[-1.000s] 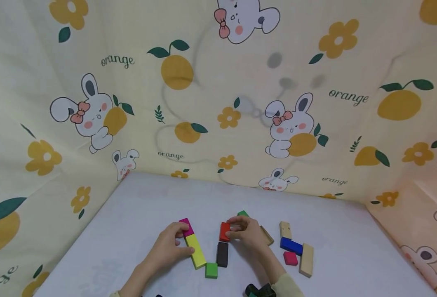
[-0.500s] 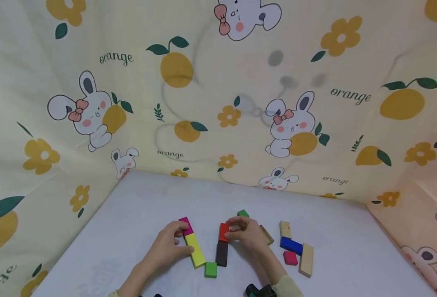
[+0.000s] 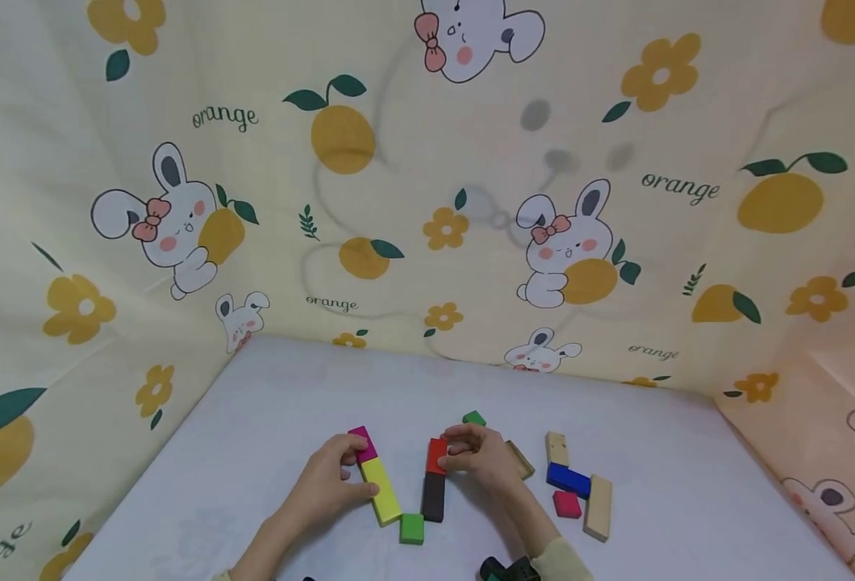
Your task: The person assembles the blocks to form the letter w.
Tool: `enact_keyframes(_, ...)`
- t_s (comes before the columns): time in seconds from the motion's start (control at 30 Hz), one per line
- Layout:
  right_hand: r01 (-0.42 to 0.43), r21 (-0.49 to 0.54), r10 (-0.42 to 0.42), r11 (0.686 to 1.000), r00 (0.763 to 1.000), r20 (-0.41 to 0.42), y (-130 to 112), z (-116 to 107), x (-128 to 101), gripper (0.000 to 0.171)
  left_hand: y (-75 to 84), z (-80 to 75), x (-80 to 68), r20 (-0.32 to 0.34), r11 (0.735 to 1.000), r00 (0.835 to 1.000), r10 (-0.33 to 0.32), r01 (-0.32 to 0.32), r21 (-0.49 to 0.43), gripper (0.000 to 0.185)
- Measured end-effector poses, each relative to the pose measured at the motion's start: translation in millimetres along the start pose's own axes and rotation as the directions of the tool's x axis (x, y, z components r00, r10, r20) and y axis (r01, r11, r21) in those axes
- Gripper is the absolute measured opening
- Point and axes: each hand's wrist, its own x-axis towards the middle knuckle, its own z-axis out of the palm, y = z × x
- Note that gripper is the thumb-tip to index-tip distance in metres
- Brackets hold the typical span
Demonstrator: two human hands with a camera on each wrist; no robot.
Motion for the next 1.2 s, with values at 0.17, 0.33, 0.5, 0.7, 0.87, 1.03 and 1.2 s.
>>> enact_keyframes(0.17,0.008,-0.004,-0.008,1.0,1.0,0.004,0.1,1.0,-1.0,0.045,-1.2,0.5,-0.8,-0.004,1.0,1.0,-0.005,0.005,0.004,0.062)
enact_keyframes(0.33,0.008,0.017,-0.008,1.0,1.0,0.018,3.0,0.2,1.0,0.045,0.0,-0.1,-0.3,-0.01,1.0,1.0,0.012,-0.012,0.008,0.062)
enact_keyframes(0.5,0.01,0.02,-0.011,1.0,1.0,0.017,3.3,1.3,2.0,0.045,1.3,-0.9,-0.8,-0.021,1.0,0.999,0.027,-0.026,0.012,0.062)
enact_keyframes(0.7,0.014,-0.03,-0.014,0.999,1.0,-0.027,1.7,2.2,-0.9,0.044,2.4,-0.5,-2.0,-0.021,1.0,1.0,0.022,-0.022,0.013,0.062)
enact_keyframes(0.87,0.087,-0.121,-0.103,0.989,0.985,-0.139,-10.6,-9.2,-3.1,0.038,2.9,-0.2,-2.1,-0.015,0.999,0.999,0.032,-0.032,-0.003,0.062)
enact_keyframes(1.03,0.107,-0.144,-0.136,0.984,0.967,-0.216,-21.4,-42.6,7.4,0.028,4.2,-1.2,-2.7,-0.01,1.0,1.0,0.025,-0.025,-0.012,0.061)
enact_keyframes(1.2,0.117,-0.149,-0.138,0.982,0.98,-0.143,-17.4,-67.0,18.5,0.034,5.2,-3.0,-4.1,-0.008,1.0,1.0,0.007,-0.007,-0.011,0.062)
